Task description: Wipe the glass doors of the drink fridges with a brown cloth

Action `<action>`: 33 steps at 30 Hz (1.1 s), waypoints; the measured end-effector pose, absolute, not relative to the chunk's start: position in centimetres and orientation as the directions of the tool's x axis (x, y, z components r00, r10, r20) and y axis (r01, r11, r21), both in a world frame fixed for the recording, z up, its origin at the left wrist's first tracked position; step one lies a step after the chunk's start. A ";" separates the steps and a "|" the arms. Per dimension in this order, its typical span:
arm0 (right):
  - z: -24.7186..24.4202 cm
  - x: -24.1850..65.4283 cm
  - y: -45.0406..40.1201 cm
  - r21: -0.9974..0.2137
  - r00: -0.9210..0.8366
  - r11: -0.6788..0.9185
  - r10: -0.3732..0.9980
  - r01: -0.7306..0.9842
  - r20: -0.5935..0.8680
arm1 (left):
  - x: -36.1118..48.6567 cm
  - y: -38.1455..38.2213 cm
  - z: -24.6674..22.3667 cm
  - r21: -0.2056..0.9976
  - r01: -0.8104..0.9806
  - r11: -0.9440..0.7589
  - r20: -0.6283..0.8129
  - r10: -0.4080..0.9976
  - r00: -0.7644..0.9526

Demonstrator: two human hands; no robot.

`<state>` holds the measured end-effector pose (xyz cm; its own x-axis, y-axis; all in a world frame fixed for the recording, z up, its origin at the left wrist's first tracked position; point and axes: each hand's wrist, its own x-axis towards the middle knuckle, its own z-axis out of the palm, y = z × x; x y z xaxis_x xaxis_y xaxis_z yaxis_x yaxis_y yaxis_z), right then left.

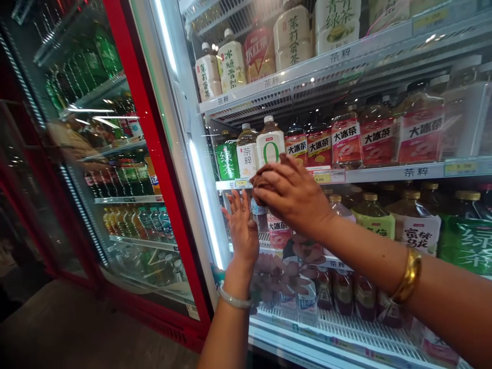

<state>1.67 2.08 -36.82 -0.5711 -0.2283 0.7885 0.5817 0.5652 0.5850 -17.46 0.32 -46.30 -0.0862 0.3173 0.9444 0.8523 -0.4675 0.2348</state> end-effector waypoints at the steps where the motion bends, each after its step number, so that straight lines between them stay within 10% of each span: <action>1: -37.7 1.7 1.9 0.625 -0.619 0.566 -0.239 0.538 0.749 | -17.1 0.3 -46.2 0.238 0.854 -0.464 0.944 0.317 -0.091; 6: -40.7 6.1 1.7 0.776 -0.815 0.575 -0.301 0.259 0.495 | -15.1 -0.3 -45.8 0.210 0.844 -0.493 0.939 0.343 -0.034; 14: -38.3 9.1 2.0 0.537 -0.537 0.543 -0.176 0.646 0.825 | -10.9 -0.2 -45.8 0.148 0.835 -0.530 0.930 0.361 0.064; 21: -41.7 10.8 1.3 0.607 -0.634 0.548 -0.169 0.576 0.755 | -9.4 -0.1 -45.2 0.191 0.828 -0.527 0.936 0.352 0.008; 27: -39.7 13.3 1.5 0.238 -0.181 0.483 -0.162 0.843 0.970 | -6.7 0.0 -45.1 0.136 0.829 -0.543 0.940 0.336 0.065; 33: -42.8 12.1 0.6 0.359 -0.409 0.574 -0.046 0.736 0.911 | -4.5 0.6 -45.4 0.130 0.844 -0.521 0.952 0.305 0.041</action>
<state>12.08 0.61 -42.79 -0.4087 -0.0461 0.9115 0.7362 0.5736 0.3591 -4.46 0.62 -45.36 0.0410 0.3048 0.9515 0.8438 -0.5206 0.1304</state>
